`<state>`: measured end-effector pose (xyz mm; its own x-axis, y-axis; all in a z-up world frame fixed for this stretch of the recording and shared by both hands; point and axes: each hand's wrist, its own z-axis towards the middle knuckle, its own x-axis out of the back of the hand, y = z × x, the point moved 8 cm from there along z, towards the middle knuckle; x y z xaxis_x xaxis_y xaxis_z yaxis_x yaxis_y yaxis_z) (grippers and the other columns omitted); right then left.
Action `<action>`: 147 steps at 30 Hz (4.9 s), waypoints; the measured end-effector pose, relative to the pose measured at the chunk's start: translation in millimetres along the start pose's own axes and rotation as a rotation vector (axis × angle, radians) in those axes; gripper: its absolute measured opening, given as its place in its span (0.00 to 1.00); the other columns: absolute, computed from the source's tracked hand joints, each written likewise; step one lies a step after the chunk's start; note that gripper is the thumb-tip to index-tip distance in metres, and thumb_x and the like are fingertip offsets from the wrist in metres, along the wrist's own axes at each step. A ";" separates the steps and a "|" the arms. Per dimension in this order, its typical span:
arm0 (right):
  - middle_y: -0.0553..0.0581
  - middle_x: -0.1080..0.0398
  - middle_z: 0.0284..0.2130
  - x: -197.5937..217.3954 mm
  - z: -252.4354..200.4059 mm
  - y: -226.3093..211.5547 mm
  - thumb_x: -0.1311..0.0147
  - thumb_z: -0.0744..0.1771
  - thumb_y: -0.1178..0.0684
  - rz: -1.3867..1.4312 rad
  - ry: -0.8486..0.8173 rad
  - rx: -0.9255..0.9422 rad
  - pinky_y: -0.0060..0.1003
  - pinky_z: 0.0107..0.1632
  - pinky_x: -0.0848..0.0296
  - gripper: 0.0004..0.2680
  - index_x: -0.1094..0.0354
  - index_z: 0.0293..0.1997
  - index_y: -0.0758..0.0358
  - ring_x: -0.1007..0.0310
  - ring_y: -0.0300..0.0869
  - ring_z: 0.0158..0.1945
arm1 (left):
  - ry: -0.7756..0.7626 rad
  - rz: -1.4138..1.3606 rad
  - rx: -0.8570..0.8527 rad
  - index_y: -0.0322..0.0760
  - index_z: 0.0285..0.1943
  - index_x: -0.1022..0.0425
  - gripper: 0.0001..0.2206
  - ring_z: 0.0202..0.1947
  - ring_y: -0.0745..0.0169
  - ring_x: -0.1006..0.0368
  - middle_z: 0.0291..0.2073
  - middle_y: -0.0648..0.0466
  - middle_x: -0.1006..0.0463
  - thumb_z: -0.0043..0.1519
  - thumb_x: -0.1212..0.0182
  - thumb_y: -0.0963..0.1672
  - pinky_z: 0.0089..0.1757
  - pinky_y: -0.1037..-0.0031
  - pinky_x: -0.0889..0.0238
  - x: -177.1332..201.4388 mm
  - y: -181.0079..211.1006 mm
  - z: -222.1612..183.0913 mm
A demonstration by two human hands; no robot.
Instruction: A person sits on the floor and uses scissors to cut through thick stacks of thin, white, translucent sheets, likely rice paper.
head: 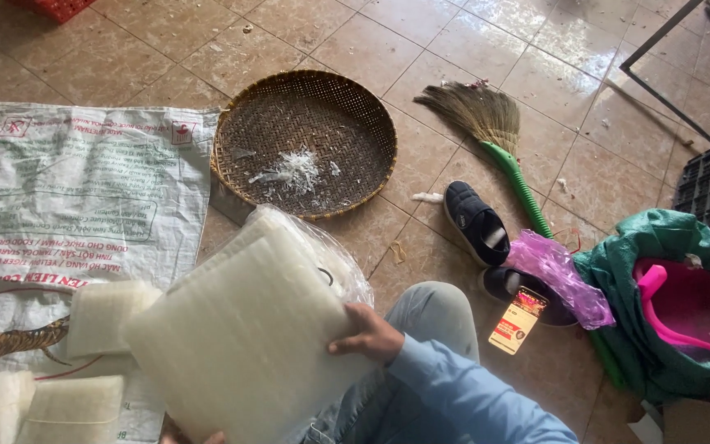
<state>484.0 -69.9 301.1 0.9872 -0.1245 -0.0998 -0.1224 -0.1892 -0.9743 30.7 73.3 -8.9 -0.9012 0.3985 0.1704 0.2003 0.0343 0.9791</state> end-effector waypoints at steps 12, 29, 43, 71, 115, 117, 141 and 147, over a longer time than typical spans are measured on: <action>0.64 0.27 0.51 62.7 142.1 9.0 0.39 0.63 0.64 0.077 0.023 0.197 0.45 0.58 0.20 0.16 0.32 0.56 0.67 0.24 0.51 0.52 | 0.340 -0.102 -0.223 0.18 0.59 0.31 0.19 0.47 0.51 0.26 0.50 0.41 0.23 0.60 0.35 0.37 0.48 0.67 0.32 -100.8 281.2 48.8; 0.55 0.22 0.37 56.8 138.1 -19.1 0.32 0.57 0.61 -0.576 0.215 0.269 0.38 0.41 0.21 0.15 0.29 0.45 0.62 0.21 0.44 0.36 | 0.402 0.048 -0.205 0.21 0.50 0.32 0.16 0.32 0.56 0.28 0.39 0.42 0.23 0.58 0.30 0.38 0.37 0.72 0.33 -108.2 265.9 63.1; 0.57 0.25 0.31 55.8 152.0 47.4 0.29 0.58 0.56 -0.603 0.120 -0.112 0.39 0.37 0.24 0.13 0.30 0.39 0.64 0.24 0.45 0.31 | 0.231 -0.721 0.541 0.24 0.50 0.24 0.16 0.32 0.57 0.26 0.40 0.45 0.20 0.55 0.32 0.41 0.38 0.73 0.33 -124.5 120.4 68.3; 0.56 0.24 0.28 81.1 160.0 57.7 0.55 0.72 0.44 -0.626 0.170 -0.008 0.36 0.30 0.26 0.15 0.23 0.41 0.65 0.27 0.41 0.27 | 0.268 -0.625 0.449 0.22 0.42 0.22 0.08 0.28 0.64 0.25 0.35 0.47 0.19 0.57 0.31 0.37 0.33 0.80 0.33 -92.2 99.4 73.0; 0.53 0.29 0.27 69.0 116.8 95.8 0.41 0.55 0.45 -1.606 -0.092 0.142 0.46 0.37 0.22 0.10 0.31 0.32 0.50 0.21 0.51 0.33 | 0.506 -0.762 0.520 0.36 0.43 0.21 0.14 0.33 0.54 0.17 0.32 0.47 0.17 0.51 0.23 0.39 0.38 0.65 0.23 -59.3 156.7 65.1; 0.56 0.27 0.27 72.6 82.5 64.4 0.41 0.55 0.41 -1.542 -0.079 -0.020 0.49 0.38 0.21 0.11 0.30 0.31 0.51 0.20 0.53 0.34 | 0.514 -0.805 0.540 0.36 0.42 0.21 0.13 0.33 0.54 0.17 0.31 0.48 0.17 0.51 0.23 0.39 0.38 0.66 0.23 -61.7 174.3 64.3; 0.57 0.32 0.29 -99.2 -143.7 229.3 0.50 0.68 0.36 0.399 -0.190 -0.644 0.32 0.27 0.36 0.17 0.35 0.45 0.62 0.35 0.40 0.26 | 0.276 -0.557 0.452 0.20 0.44 0.21 0.14 0.28 0.58 0.24 0.34 0.43 0.17 0.49 0.28 0.36 0.35 0.76 0.30 -96.1 102.9 64.2; 0.52 0.34 0.31 -90.1 -62.3 165.7 0.50 0.69 0.35 0.442 -0.185 -0.563 0.28 0.30 0.35 0.16 0.37 0.46 0.58 0.35 0.35 0.29 | 0.157 -0.498 0.397 0.19 0.47 0.21 0.14 0.31 0.57 0.23 0.37 0.43 0.17 0.52 0.30 0.37 0.36 0.77 0.31 -99.3 112.7 60.1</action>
<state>368.4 -150.7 161.2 0.8289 -0.1480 -0.5394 -0.4973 -0.6365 -0.5895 165.9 92.7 77.9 -0.9622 0.1100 -0.2490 -0.1557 0.5279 0.8349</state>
